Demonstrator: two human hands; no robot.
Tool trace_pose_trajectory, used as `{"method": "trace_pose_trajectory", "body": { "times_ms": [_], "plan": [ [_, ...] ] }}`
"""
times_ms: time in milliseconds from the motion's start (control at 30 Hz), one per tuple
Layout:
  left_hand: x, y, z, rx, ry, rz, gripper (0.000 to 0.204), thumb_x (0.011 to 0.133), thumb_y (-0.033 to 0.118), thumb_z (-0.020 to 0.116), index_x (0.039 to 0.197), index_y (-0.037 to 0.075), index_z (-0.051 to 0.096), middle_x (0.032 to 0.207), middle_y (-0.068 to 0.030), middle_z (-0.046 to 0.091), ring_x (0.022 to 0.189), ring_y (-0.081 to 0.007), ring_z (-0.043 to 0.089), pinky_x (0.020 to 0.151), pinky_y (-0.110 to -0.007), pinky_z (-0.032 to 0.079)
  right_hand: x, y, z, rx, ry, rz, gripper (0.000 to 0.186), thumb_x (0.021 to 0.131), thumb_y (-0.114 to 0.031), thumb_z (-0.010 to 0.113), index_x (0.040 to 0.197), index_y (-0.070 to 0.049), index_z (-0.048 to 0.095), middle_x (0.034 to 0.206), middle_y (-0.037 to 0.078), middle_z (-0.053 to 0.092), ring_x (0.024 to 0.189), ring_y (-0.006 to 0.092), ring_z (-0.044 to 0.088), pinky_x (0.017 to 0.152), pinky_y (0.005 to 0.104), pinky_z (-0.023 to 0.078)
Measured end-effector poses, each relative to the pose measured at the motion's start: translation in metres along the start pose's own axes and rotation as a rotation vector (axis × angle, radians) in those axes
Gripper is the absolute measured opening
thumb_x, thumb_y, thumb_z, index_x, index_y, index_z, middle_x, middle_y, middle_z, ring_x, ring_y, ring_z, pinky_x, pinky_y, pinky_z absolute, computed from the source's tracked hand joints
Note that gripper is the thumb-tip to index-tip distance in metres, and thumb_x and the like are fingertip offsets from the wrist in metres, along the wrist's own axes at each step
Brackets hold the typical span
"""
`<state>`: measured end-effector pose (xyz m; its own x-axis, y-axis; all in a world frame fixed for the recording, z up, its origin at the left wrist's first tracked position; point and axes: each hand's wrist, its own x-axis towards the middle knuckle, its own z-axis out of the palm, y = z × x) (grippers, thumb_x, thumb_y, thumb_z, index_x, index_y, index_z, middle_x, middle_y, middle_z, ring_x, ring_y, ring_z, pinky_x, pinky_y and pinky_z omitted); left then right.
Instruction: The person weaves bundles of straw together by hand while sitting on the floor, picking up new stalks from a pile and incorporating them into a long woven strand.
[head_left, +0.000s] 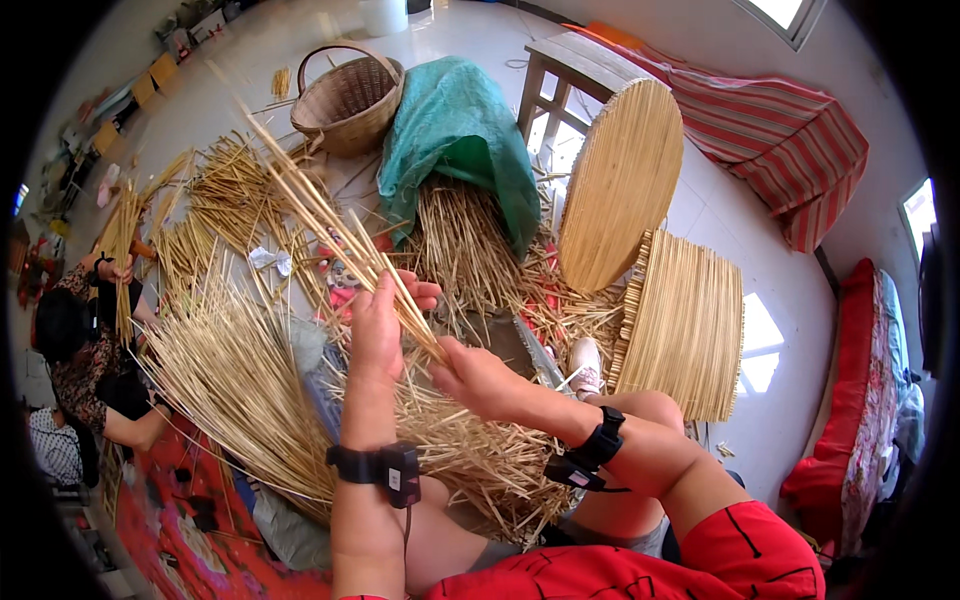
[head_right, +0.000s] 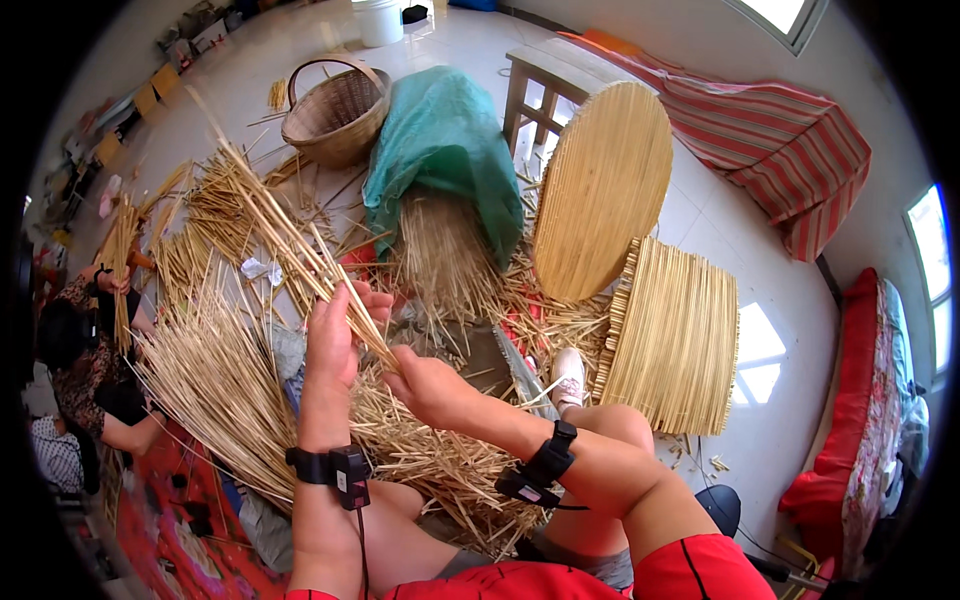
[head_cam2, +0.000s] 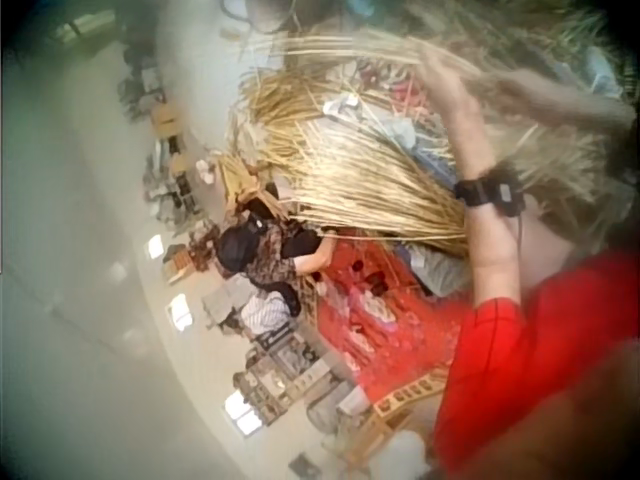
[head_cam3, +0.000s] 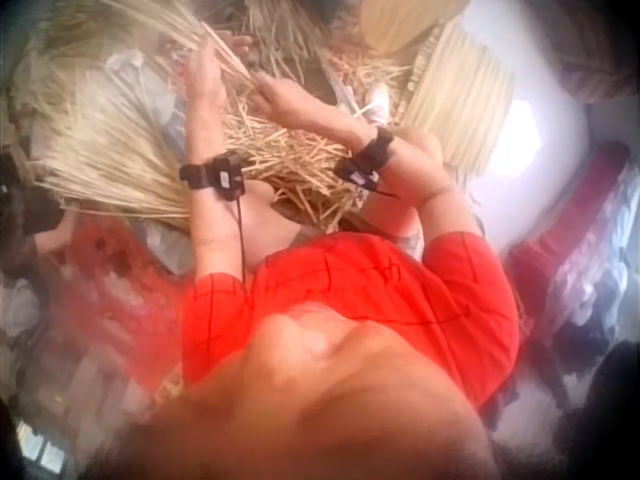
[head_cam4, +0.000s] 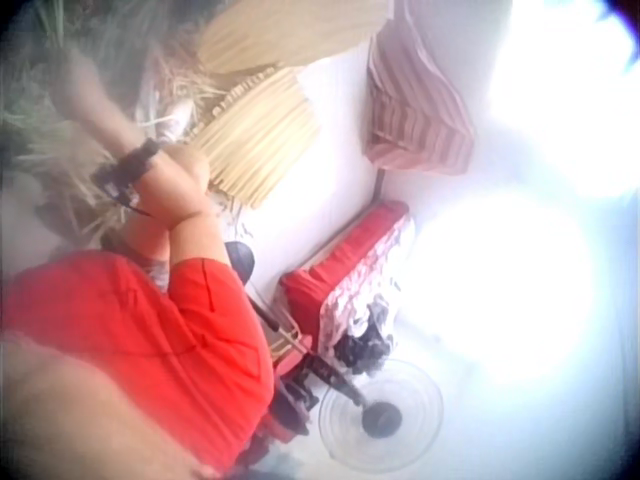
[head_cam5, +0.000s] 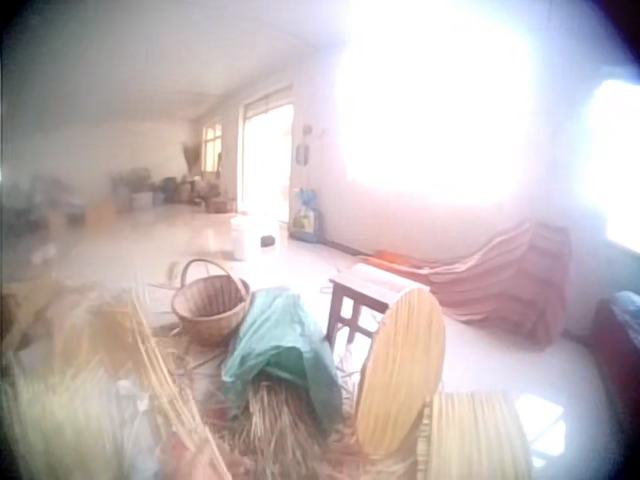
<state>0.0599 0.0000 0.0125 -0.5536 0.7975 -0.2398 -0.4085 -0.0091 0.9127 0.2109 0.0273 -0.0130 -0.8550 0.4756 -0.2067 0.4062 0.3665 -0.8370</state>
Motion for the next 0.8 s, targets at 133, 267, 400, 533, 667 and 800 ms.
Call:
{"method": "trace_pose_trajectory", "body": {
  "times_ms": [133, 267, 400, 533, 667, 800],
  "plan": [
    [0.008, 0.016, -0.025, -0.042, 0.114, 0.067, 0.030, 0.099, 0.025, 0.036, 0.095, 0.000, 0.053, 0.086, -0.0181, 0.066, 0.070, -0.0199, 0.063, 0.067, -0.028, 0.052, 0.000, 0.008, 0.007, 0.326, 0.027, -0.089, 0.023, 0.095, -0.023, 0.048, 0.100, 0.000, 0.048, 0.080, 0.018, 0.060, 0.071, 0.0317, 0.059, 0.063, 0.0382, 0.046],
    [0.010, 0.026, -0.043, -0.101, 0.137, 0.072, 0.031, 0.099, 0.026, 0.037, 0.098, 0.000, 0.054, 0.088, -0.0182, 0.066, 0.072, -0.0189, 0.063, 0.068, -0.029, 0.051, 0.003, 0.013, -0.003, 0.438, -0.019, 0.038, 0.025, 0.098, -0.022, 0.042, 0.103, -0.001, 0.056, 0.083, 0.011, 0.061, 0.074, 0.0191, 0.059, 0.066, 0.0310, 0.047],
    [0.011, 0.037, -0.065, -0.094, 0.251, 0.128, 0.031, 0.099, 0.027, 0.037, 0.100, 0.001, 0.054, 0.090, -0.0164, 0.067, 0.074, -0.0179, 0.062, 0.067, -0.028, 0.050, 0.007, 0.016, -0.021, -0.275, 0.173, 0.230, 0.028, 0.091, -0.023, 0.049, 0.099, 0.000, 0.061, 0.083, 0.021, 0.066, 0.080, 0.0358, 0.065, 0.069, 0.0454, 0.051],
    [0.005, 0.048, -0.073, -0.068, 0.244, 0.136, 0.032, 0.099, 0.026, 0.036, 0.105, 0.001, 0.056, 0.093, -0.0147, 0.067, 0.076, -0.0151, 0.062, 0.066, -0.027, 0.049, -0.004, 0.017, -0.034, -0.733, -0.307, 0.408, 0.023, 0.081, -0.018, 0.057, 0.095, -0.003, 0.068, 0.097, 0.014, 0.068, 0.091, 0.0312, 0.066, 0.074, 0.0410, 0.053],
    [0.002, 0.052, -0.070, -0.043, 0.083, 0.101, 0.035, 0.099, 0.026, 0.038, 0.117, -0.001, 0.052, 0.100, -0.0148, 0.065, 0.078, -0.0133, 0.061, 0.064, -0.023, 0.046, -0.011, 0.022, -0.019, -0.810, -0.673, 0.337, 0.025, 0.080, -0.019, 0.059, 0.098, -0.004, 0.069, 0.105, 0.011, 0.067, 0.095, 0.0273, 0.066, 0.074, 0.0380, 0.053],
    [0.000, 0.048, -0.044, -0.099, -0.164, -0.032, 0.036, 0.099, 0.026, 0.039, 0.118, -0.002, 0.052, 0.106, -0.0174, 0.064, 0.090, -0.0185, 0.063, 0.074, -0.025, 0.050, 0.004, 0.050, -0.023, -0.633, -0.223, 0.148, 0.031, 0.079, -0.032, 0.064, 0.091, -0.003, 0.067, 0.084, 0.013, 0.067, 0.079, 0.0318, 0.065, 0.067, 0.0408, 0.052]
  ]
}}
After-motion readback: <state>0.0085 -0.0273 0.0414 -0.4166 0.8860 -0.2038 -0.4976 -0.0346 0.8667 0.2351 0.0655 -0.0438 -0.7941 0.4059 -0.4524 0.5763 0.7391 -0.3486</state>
